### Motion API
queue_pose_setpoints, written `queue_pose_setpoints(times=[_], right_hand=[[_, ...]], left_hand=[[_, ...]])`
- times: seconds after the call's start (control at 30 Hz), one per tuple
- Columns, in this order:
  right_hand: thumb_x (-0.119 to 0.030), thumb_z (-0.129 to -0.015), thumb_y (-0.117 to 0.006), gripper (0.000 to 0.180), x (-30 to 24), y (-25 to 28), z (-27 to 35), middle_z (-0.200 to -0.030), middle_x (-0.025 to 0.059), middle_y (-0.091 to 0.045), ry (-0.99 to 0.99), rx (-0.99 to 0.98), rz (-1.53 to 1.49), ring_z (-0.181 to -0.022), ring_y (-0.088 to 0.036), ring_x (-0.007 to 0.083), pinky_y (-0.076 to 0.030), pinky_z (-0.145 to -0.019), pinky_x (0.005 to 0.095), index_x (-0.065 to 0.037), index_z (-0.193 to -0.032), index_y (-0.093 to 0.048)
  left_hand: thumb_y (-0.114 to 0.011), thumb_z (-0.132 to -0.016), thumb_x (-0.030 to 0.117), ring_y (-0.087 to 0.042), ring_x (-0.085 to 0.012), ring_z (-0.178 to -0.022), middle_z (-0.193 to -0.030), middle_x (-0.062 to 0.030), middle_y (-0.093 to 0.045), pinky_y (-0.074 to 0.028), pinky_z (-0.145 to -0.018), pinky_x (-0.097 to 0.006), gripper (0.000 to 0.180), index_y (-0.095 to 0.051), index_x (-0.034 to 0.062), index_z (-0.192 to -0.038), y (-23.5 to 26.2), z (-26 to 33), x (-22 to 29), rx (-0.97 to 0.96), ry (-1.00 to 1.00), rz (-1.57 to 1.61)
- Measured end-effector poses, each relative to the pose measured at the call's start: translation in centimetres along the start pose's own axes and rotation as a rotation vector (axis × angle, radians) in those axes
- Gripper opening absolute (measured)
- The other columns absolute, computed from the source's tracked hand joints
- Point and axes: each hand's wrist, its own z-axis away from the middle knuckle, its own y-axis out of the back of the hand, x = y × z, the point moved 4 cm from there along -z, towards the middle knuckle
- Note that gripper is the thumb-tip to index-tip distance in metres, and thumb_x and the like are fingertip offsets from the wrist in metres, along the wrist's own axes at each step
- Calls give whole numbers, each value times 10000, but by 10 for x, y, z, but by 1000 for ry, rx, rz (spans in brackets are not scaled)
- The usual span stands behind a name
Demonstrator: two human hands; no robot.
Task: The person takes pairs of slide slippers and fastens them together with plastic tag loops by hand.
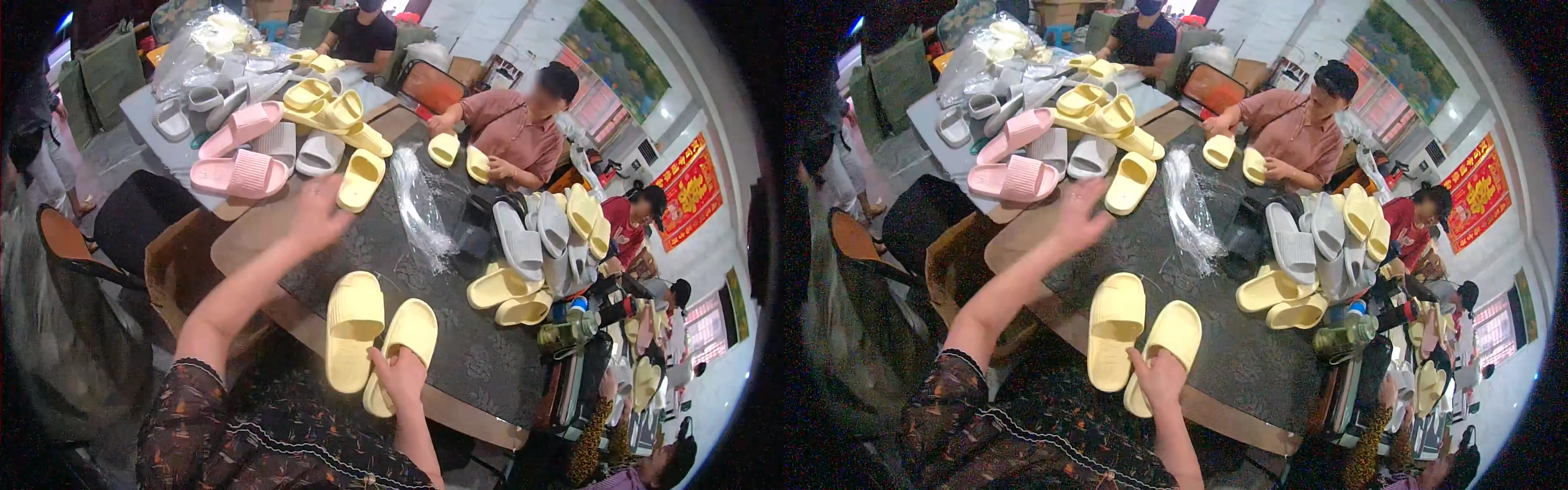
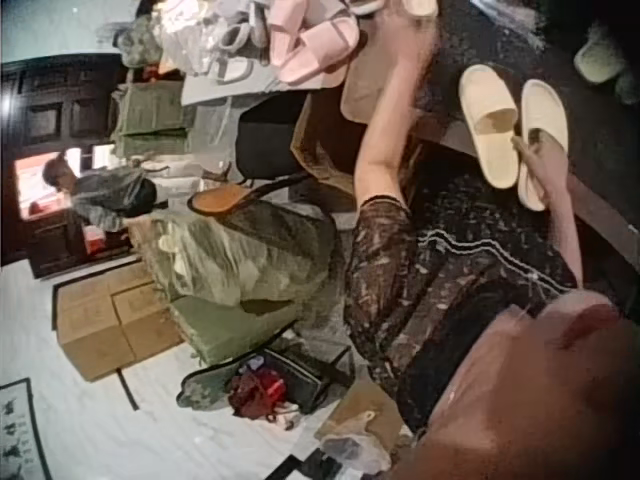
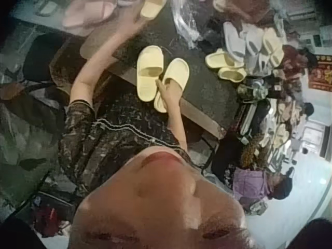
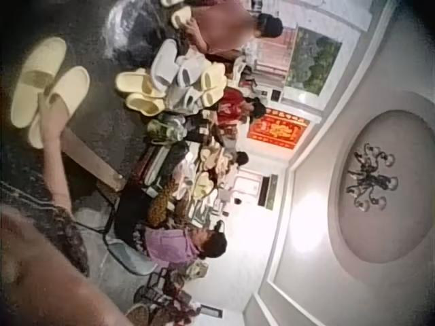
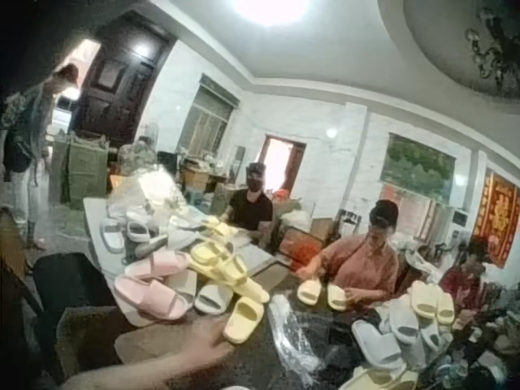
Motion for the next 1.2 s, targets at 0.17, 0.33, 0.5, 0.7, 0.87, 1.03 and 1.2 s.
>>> queue_pose_setpoints(times=[0.17, 0.33, 0.5, 0.7, 0.87, 1.03, 1.2], right_hand=[[-484, -788, -669, 502, 9, -1, -14, -621, 137, -586, -5, 138, -79, -615, -588, 323, -468, -640, 430, 3, -702, -586], [-565, -765, -657, 542, -23, 5, -20, -666, 142, -633, 180, 82, -145, -616, -628, 301, -491, -592, 409, -23, -750, -646], [-412, -762, -667, 388, -15, -11, -32, -730, 145, -644, -42, 83, -59, -674, -638, 310, -503, -644, 413, -26, -797, -646], [-346, -788, -648, 319, -7, -10, -20, -741, 149, -652, 55, 141, -155, -696, -647, 314, -515, -658, 422, -30, -830, -633], [-339, -776, -656, 315, 75, 33, 22, -779, 152, -654, -164, 263, -152, -722, -641, 296, -511, -698, 403, -28, -825, -646], [-370, -783, -678, 339, 187, 98, 36, -725, 146, -646, -380, 403, 15, -695, -642, 284, -508, -682, 400, -32, -779, -649], [-389, -815, -676, 382, 269, 146, 22, -770, 162, -648, -592, 380, -75, -732, -637, 277, -498, -697, 390, -10, -787, -641]], left_hand=[[-512, -673, -42, -323, -413, -1305, -1368, -272, -393, -239, -1117, -422, 690, -376, -36, -1350, 44, -31, -184, -31, 645, 59], [-554, -638, -26, -253, -312, -1391, -1481, -215, -295, -265, -1096, -327, 927, -173, 26, -1483, 101, -7, -335, -172, 579, -9], [-608, -713, 14, -401, -271, -1272, -1428, -161, -368, -384, -975, -296, 847, -220, 17, -1466, 59, -29, -280, -89, 485, 466], [-636, -847, 90, -515, -162, -944, -1052, -78, -551, -425, -823, -290, 390, -513, -21, -1201, 71, 12, -305, -54, 385, 368], [-663, -839, 101, -439, -102, -768, -807, 2, -500, -383, -672, -243, 172, -555, -20, -896, 60, 55, -198, -103, 353, 236], [-682, -806, 83, -534, -88, -811, -856, -21, -610, -452, -683, -239, 228, -619, -37, -989, 77, 97, -91, -319, 398, 288], [-698, -803, 130, -604, -120, -830, -852, -39, -649, -485, -682, -254, 267, -645, -23, -1015, 52, 102, 41, -592, 471, 528]])
